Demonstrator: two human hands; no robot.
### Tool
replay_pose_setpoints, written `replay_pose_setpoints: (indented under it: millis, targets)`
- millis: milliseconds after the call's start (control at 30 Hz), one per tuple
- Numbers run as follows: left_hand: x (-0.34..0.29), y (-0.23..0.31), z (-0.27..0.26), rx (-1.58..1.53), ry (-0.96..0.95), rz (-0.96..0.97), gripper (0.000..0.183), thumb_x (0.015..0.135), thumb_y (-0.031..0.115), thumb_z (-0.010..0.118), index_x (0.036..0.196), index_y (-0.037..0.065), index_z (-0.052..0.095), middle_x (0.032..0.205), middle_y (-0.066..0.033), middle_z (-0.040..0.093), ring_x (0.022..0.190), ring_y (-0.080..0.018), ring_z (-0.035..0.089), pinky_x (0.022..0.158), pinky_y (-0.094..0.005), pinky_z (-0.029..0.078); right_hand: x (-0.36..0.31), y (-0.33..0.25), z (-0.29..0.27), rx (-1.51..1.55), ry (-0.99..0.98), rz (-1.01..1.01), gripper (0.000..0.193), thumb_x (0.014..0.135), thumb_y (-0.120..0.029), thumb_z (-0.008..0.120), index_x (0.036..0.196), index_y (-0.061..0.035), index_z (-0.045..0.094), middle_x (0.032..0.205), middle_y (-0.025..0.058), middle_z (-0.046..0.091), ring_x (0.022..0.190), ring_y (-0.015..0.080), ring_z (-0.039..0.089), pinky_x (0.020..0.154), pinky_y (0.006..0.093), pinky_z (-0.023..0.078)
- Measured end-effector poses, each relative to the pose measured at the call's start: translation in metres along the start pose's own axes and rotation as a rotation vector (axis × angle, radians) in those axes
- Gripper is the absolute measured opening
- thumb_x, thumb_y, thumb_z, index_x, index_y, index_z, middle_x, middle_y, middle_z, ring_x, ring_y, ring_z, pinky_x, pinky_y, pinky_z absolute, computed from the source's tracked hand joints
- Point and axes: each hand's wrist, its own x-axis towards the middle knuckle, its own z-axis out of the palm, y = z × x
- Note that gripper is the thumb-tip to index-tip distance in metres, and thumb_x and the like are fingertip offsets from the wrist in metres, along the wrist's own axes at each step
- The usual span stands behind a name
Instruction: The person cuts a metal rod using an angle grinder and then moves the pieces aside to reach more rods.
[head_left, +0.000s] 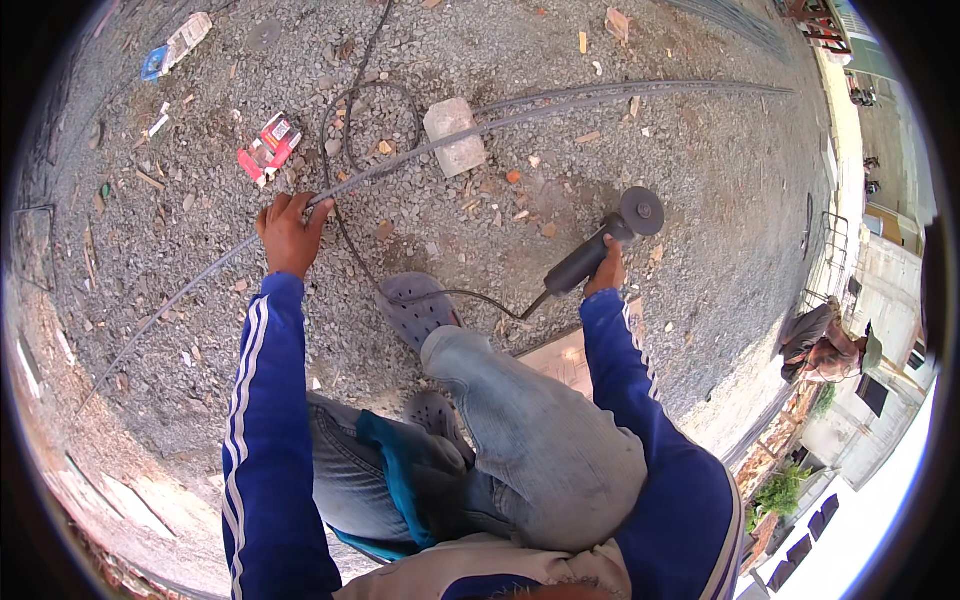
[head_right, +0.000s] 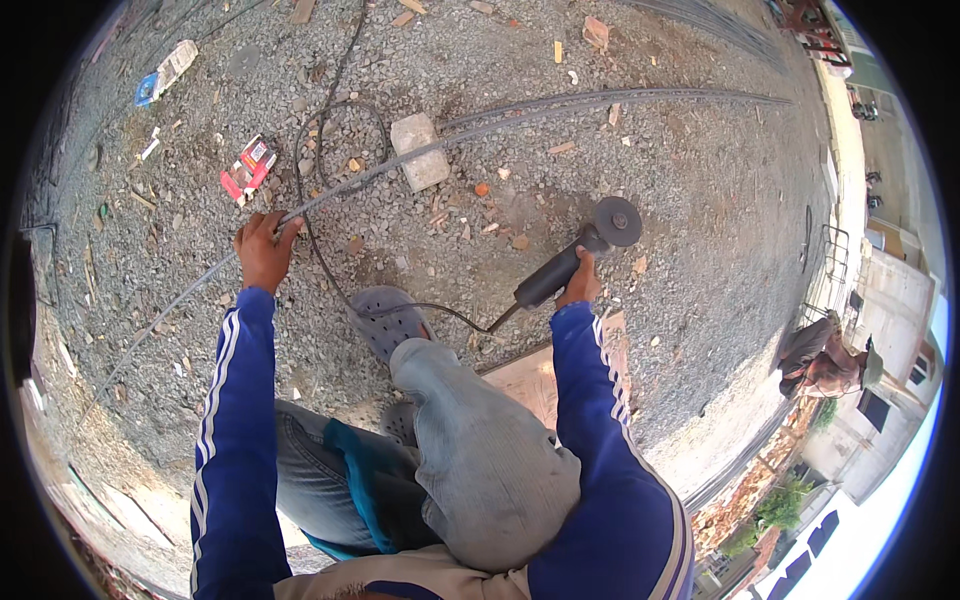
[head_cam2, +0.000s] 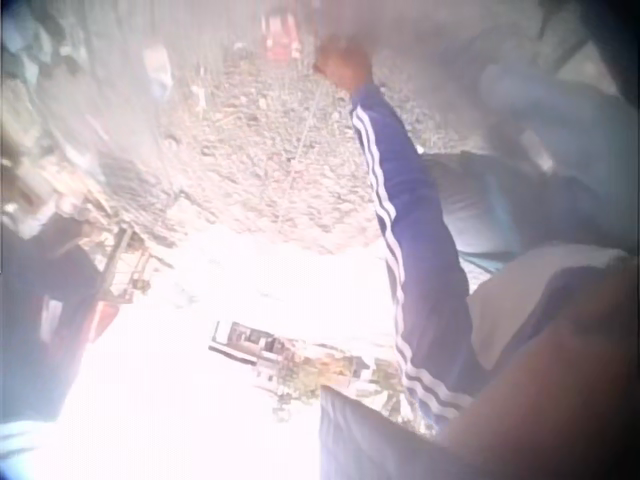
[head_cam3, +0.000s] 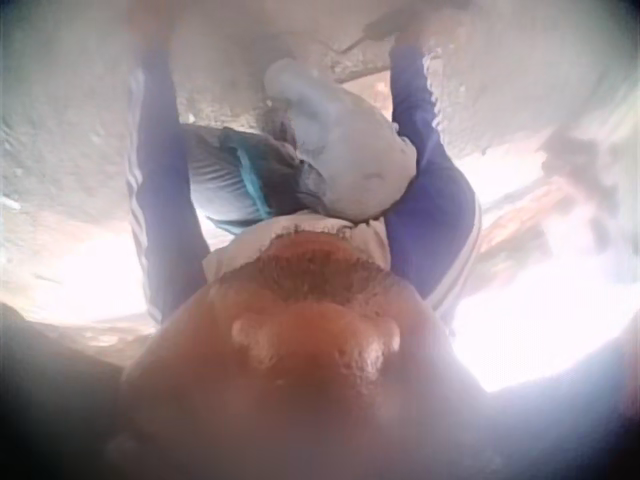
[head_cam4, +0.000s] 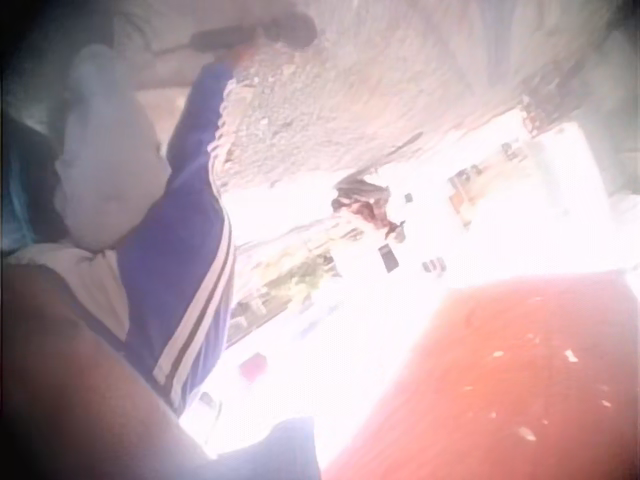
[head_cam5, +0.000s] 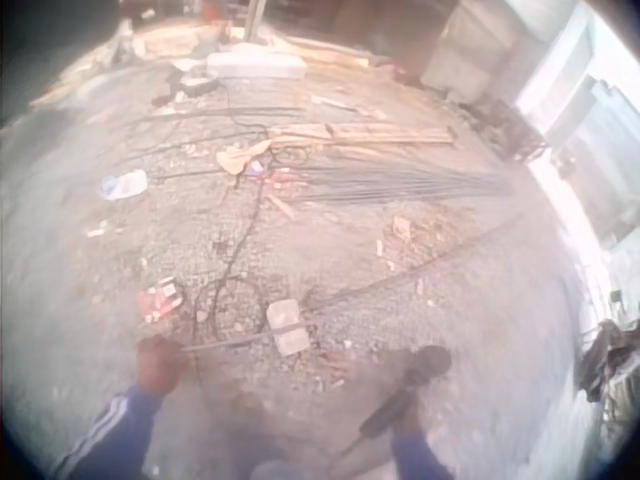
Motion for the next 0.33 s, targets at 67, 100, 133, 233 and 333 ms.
replay_pose_setpoints:
  millis: [67,100,133,233,333]
  targets:
    - [0.0,0.0,-0.004,0.013,-0.072,-0.025,0.036,0.085,0.046,0.069,0.098,0.012,0.07,0.087,-0.0053,0.063,0.089,-0.0273,0.061,0.093,-0.0452,0.037,-0.012,0.003,0.009,-0.051,0.14,0.009,0.042,0.077,-0.039,0.072,0.098,-0.0036,0.066,0.086,0.0078,0.063,0.075,0.0214,0.06,0.071,0.0371,0.05]
    - [0.001,-0.002,-0.006,0.022,-0.072,-0.026,0.036,0.085,0.046,0.069,0.098,0.012,0.07,0.087,-0.0053,0.063,0.089,-0.0273,0.061,0.093,-0.0452,0.037,-0.018,0.004,0.014,-0.107,0.278,0.012,0.044,0.076,-0.039,0.072,0.096,-0.0008,0.068,0.086,0.009,0.064,0.074,0.0211,0.06,0.071,0.0374,0.05]
    - [0.003,-0.001,-0.005,0.008,-0.077,-0.01,0.036,0.085,0.046,0.069,0.098,0.012,0.069,0.086,-0.0053,0.064,0.088,-0.0274,0.062,0.093,-0.0455,0.037,-0.016,0.005,0.013,-0.107,0.279,0.01,0.044,0.076,-0.039,0.072,0.096,-0.0008,0.068,0.086,0.009,0.064,0.074,0.0211,0.06,0.071,0.0374,0.05]
    - [0.004,-0.002,-0.005,0.005,-0.089,-0.001,0.036,0.086,0.045,0.068,0.098,0.011,0.069,0.085,-0.0055,0.065,0.087,-0.0276,0.063,0.093,-0.0457,0.037,-0.007,0.012,0.016,-0.076,0.271,-0.054,0.052,0.074,-0.043,0.071,0.096,0.0036,0.069,0.088,0.0128,0.066,0.074,0.0222,0.061,0.069,0.0391,0.05]
    - [0.005,-0.001,-0.011,0.056,-0.145,-0.039,0.038,0.087,0.046,0.067,0.098,0.009,0.068,0.086,-0.0059,0.066,0.088,-0.027,0.063,0.093,-0.0447,0.038,-0.006,0.016,0.019,-0.28,0.344,-0.038,0.06,0.073,-0.048,0.069,0.101,0.0051,0.069,0.091,0.0156,0.067,0.075,0.0243,0.062,0.069,0.0413,0.051]
